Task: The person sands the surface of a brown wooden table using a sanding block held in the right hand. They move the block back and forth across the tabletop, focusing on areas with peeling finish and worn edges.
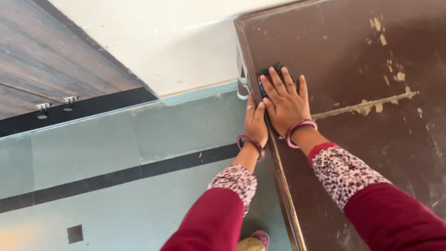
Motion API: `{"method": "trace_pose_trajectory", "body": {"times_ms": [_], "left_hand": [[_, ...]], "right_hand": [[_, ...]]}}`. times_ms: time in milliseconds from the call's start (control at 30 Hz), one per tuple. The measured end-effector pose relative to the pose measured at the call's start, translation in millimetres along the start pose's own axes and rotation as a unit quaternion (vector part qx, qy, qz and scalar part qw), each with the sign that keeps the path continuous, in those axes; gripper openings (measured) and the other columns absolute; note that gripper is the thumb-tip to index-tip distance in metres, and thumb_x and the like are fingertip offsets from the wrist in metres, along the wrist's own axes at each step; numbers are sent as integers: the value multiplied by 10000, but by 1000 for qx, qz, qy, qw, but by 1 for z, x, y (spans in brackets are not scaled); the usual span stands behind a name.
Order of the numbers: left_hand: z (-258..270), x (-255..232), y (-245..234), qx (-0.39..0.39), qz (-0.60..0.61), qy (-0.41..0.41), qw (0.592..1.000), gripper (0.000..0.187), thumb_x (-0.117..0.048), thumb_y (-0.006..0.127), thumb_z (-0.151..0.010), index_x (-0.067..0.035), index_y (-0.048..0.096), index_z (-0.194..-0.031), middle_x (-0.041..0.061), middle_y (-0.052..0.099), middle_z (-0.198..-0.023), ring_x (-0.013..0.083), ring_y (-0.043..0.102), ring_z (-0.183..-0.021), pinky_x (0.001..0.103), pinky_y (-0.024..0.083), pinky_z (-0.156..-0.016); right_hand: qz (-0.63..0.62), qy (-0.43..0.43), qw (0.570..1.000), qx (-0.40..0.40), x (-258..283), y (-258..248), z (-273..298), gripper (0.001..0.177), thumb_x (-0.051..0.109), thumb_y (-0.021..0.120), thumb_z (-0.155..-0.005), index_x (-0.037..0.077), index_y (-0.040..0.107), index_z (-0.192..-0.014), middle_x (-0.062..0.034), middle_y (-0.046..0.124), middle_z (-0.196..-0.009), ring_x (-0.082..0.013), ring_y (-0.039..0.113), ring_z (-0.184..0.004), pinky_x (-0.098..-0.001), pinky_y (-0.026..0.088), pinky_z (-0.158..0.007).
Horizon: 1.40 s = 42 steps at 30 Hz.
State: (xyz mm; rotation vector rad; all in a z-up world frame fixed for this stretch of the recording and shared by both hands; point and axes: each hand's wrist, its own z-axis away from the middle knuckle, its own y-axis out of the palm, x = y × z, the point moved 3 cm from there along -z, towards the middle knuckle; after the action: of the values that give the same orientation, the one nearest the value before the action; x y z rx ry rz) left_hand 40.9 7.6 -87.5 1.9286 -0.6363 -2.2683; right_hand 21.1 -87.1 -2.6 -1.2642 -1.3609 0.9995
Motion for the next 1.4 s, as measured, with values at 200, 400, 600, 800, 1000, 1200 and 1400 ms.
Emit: {"method": "trace_pose_trajectory", "body": {"times_ms": [200,400,600,800,1000,1200,1400], "left_hand": [[-64,-39,3,-36,-237,92,966,697,-464,451,-1092,50,363,-1554,294,446,-1595,423,412,-1514,405,330,-1250],[-114,-64,20,-14,-491,141,860,635,-434,473,-1041,-98,372,-1570,182,303,-1668,350,243,-1574,488,247,-1268],[-105,-76,17,21,-593,184,783,711,-400,526,-1017,-185,229,-1626,177,154,-1705,364,225,-1565,500,319,-1190],[-97,-84,18,50,-533,191,823,782,-366,546,-996,-144,173,-1647,231,146,-1706,424,274,-1542,483,396,-1163],[-98,-84,18,52,-520,185,832,762,-371,545,-1000,-157,186,-1636,244,125,-1705,455,288,-1522,489,430,-1130],[-103,-71,12,54,-492,187,848,664,-344,476,-1044,-201,227,-1643,217,126,-1734,444,304,-1544,469,424,-1161],[-105,-63,3,70,-462,217,857,649,-372,447,-1069,-209,233,-1659,207,112,-1747,432,288,-1564,464,384,-1221]], "right_hand": [[-16,48,999,-11,-3,0,-12,626,363,424,-1029,181,337,-1622,-86,254,-1700,-315,170,-1571,-587,78,-1241],[17,242,970,-23,-15,11,-37,683,427,427,-1033,89,297,-1613,-152,191,-1690,-371,116,-1552,-601,43,-1220],[5,270,963,-25,-22,14,-59,723,458,440,-1036,55,296,-1619,-200,175,-1693,-410,102,-1558,-600,47,-1227],[4,246,969,-40,-23,13,-58,730,464,447,-1037,52,308,-1623,-200,192,-1695,-413,115,-1562,-606,56,-1234],[19,203,977,-57,-30,21,-83,654,415,427,-1057,97,348,-1623,-177,248,-1696,-396,154,-1559,-655,38,-1209],[-4,153,987,-51,-40,31,-116,572,395,408,-1093,199,368,-1629,-102,257,-1717,-338,168,-1584,-666,30,-1223],[30,110,993,-9,-16,28,-108,634,402,452,-992,230,366,-1596,-68,238,-1689,-300,154,-1544,-657,46,-1170]]}}
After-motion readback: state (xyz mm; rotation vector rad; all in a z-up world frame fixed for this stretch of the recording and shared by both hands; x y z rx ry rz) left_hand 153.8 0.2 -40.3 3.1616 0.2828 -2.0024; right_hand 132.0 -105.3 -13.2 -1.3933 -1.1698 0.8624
